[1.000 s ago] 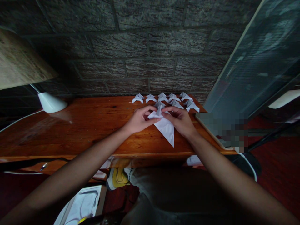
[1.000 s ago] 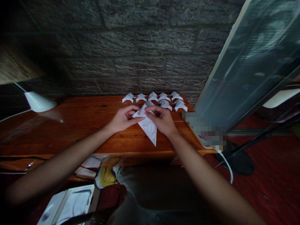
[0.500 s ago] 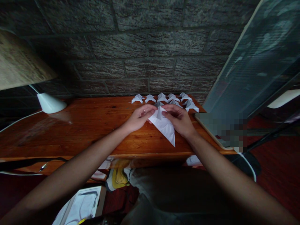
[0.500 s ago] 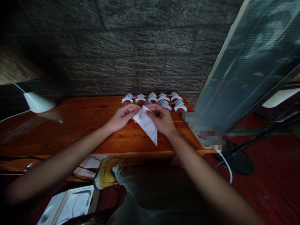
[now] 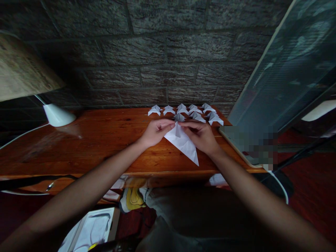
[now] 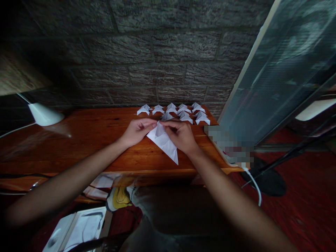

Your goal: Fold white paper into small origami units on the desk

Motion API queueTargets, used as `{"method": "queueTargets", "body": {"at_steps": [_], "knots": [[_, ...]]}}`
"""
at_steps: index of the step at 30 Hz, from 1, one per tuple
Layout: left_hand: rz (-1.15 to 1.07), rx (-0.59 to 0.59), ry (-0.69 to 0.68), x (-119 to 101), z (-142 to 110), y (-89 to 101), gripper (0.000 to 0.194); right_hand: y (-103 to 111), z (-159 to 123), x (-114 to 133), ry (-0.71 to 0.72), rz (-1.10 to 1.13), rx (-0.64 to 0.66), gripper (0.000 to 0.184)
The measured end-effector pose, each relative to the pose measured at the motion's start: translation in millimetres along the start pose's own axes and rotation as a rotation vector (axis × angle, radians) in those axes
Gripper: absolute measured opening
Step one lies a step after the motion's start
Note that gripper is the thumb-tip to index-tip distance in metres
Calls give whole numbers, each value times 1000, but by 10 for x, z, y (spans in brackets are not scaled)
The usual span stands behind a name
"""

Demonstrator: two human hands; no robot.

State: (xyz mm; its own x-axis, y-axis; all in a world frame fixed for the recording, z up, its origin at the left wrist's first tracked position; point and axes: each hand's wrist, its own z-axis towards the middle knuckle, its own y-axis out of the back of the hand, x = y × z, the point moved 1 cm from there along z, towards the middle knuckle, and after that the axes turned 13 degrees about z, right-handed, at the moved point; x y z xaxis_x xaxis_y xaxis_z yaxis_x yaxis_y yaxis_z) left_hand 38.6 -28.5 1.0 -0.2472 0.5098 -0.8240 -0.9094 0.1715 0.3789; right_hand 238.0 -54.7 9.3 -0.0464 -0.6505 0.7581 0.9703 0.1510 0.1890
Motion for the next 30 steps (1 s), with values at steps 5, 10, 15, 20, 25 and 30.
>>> {"method": "queueTargets", "body": {"at_steps": [5, 10, 15, 20, 25, 30], "knots": [[17, -3, 15, 1, -2, -8, 43, -54, -22, 18, -36, -23, -22, 19], [17, 2, 3, 10, -6, 0, 42, -65, -11, 0, -107, 41, -10, 18], [-27, 54, 27, 32, -8, 7, 36, -63, 9, -26, -159, 86, 10, 20], [-95, 86, 33, 24, -11, 2, 42, -32, 10, -34, -236, 195, -4, 20], [-123, 133, 14, 24, -10, -18, 40, -33, 2, -54, -286, 304, -14, 21], [-140, 151, 23, 47, 4, -21, 37, -59, 4, -74, -277, 317, -24, 21]]}}
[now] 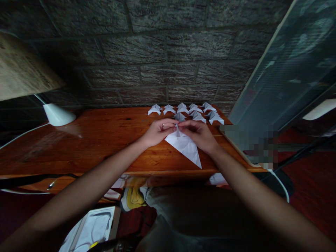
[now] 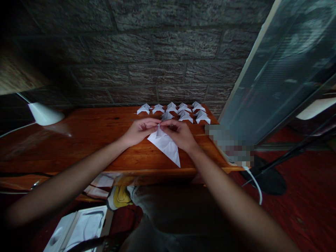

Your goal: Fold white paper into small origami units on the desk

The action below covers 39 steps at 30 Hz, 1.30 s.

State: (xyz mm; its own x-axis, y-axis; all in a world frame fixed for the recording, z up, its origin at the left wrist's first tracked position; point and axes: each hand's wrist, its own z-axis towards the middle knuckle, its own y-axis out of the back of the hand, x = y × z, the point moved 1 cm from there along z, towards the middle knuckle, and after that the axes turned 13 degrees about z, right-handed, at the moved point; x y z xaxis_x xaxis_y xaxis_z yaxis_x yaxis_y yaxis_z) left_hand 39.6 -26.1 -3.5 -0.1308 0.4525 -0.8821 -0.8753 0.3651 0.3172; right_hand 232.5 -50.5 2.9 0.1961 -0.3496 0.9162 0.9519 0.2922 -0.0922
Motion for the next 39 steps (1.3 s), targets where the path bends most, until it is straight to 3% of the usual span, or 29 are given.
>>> {"method": "queueTargets", "body": {"at_steps": [7, 15, 24, 31, 39], "knots": [[10, -85, 85, -15, 2, 36, 34, 28, -36, 90, 73, -210, 143, 27], [-30, -118, 148, -32, 2, 39, 34, -24, -78, 186, 251, -493, 183, 25], [32, -172, 106, -2, 5, 44, 27, -22, -83, 174, 209, -546, 216, 27], [86, -140, 91, 33, 11, 42, 31, -31, -96, 189, 201, -634, 189, 27], [39, -100, 61, -21, -4, 29, 41, -9, -82, 189, 196, -570, 192, 22]]}}
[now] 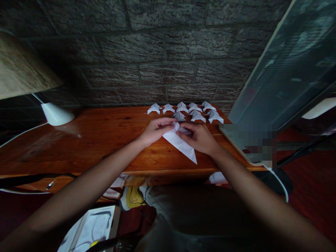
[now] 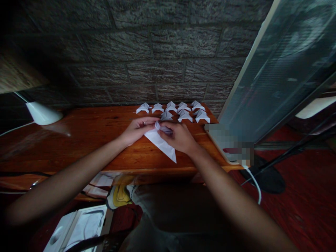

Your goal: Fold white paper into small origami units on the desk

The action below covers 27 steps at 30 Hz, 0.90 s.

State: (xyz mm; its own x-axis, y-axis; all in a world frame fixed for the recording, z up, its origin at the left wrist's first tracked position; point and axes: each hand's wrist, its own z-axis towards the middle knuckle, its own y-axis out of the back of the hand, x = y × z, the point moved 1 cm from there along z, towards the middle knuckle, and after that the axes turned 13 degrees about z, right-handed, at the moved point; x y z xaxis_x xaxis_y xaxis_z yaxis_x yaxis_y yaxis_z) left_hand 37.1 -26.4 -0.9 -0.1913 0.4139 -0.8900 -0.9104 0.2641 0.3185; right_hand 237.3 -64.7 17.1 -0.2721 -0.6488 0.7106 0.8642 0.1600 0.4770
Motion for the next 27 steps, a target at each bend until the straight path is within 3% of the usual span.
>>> {"method": "queueTargets", "body": {"at_steps": [7, 13, 18, 24, 27], "knots": [[-34, 5, 28, 7, -1, -4, 44, 13, 6, -8, 36, -13, 14, 28], [-47, 55, 17, 10, -7, -20, 51, 3, 12, 10, 48, -42, -15, 20], [68, 69, -16, 1, -13, -17, 59, -19, 9, -22, 87, -94, -27, 22], [79, 116, -72, 25, -7, -40, 45, -35, 9, -39, 124, -113, -61, 17], [44, 83, -75, 60, 3, -44, 44, -31, 9, -41, 111, -112, -73, 19]]}}
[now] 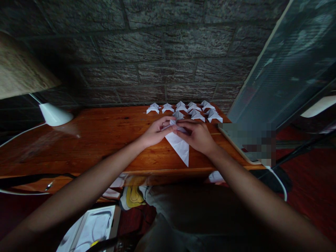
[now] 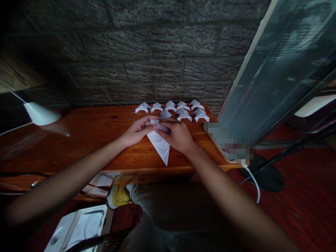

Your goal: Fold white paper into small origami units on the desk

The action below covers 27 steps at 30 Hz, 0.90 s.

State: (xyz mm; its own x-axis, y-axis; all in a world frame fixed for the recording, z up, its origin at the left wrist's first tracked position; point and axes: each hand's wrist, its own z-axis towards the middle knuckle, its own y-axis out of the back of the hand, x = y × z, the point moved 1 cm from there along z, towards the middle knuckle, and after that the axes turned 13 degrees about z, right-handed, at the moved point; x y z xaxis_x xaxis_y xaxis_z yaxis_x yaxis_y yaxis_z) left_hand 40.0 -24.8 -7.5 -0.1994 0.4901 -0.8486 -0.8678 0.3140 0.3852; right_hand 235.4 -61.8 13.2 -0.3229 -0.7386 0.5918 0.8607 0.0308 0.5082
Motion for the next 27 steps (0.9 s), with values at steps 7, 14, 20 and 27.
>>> {"method": "queueTargets", "body": {"at_steps": [7, 14, 20, 27], "knots": [[66, -53, 28, -42, -12, 22, 34, 4, -10, -27, -79, 60, 2, 23], [-127, -11, 58, -49, 13, -25, 30, 15, -24, -51, -137, 48, -14, 26], [-143, -11, 77, -70, 14, -42, 29, 9, -15, -4, -127, -7, -47, 25], [-35, -26, 23, -120, -1, -43, 29, -24, -9, -2, -131, 40, -141, 11]]}}
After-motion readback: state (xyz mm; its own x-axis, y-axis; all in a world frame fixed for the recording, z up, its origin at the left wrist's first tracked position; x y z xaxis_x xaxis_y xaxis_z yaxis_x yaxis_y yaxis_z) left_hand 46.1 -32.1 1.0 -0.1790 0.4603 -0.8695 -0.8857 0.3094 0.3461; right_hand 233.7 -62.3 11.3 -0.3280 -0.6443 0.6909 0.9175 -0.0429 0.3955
